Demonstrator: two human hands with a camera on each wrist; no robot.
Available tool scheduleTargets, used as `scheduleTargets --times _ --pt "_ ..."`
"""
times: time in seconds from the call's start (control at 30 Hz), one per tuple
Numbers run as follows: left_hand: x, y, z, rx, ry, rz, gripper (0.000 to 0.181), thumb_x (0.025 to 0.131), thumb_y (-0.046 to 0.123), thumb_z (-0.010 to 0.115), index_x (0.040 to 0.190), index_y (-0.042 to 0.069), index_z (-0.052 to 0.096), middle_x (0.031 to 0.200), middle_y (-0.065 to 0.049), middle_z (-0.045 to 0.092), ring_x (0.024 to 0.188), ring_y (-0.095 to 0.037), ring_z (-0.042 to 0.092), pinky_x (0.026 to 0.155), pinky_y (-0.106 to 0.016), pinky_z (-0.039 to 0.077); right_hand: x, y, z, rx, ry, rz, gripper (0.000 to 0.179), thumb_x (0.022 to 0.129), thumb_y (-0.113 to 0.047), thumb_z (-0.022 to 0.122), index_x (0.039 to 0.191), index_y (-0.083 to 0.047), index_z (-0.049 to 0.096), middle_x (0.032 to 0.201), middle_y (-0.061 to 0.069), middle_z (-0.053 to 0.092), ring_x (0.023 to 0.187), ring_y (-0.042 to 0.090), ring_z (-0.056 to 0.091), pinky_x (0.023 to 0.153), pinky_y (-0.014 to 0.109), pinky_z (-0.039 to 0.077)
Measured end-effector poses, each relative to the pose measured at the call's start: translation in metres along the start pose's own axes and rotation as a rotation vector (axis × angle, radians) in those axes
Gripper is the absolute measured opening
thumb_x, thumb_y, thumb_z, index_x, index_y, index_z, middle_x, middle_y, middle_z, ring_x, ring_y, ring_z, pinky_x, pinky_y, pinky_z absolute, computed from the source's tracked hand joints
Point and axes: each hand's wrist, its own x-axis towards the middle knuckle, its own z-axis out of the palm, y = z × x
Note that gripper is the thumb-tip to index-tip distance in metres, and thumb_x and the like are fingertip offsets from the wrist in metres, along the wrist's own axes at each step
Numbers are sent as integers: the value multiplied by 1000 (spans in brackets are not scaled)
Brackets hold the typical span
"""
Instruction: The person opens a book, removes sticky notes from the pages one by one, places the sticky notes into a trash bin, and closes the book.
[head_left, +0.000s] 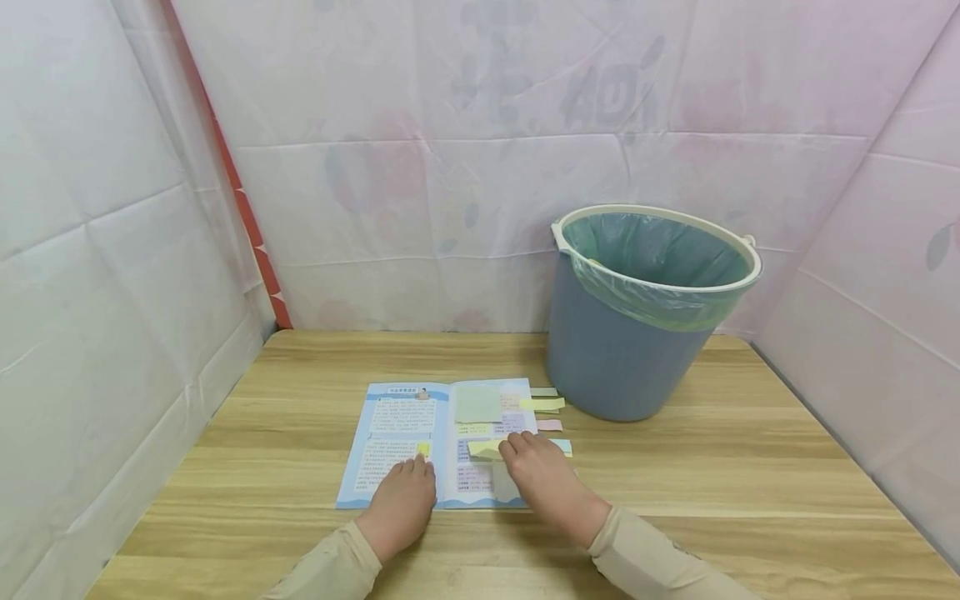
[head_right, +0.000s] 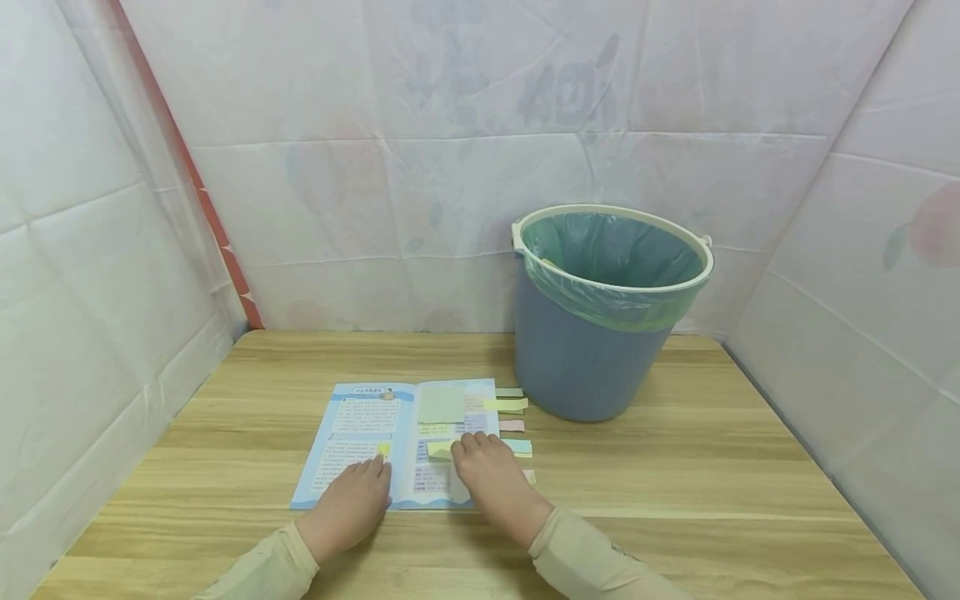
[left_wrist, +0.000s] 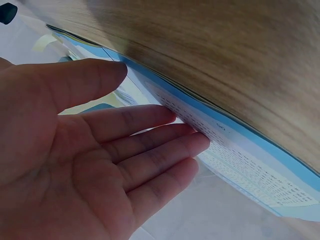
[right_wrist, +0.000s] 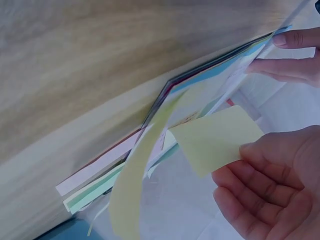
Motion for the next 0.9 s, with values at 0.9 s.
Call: scheduleTargets --times 0.9 --pt "0 0 1 -15 23 -7 36 83 17 72 106 -11 66 108 -24 65 97 -32 65 86 -39 53 -7 13 -3 -5 154 66 30 67 17 71 71 -3 48 64 5 46 56 15 47 48 25 40"
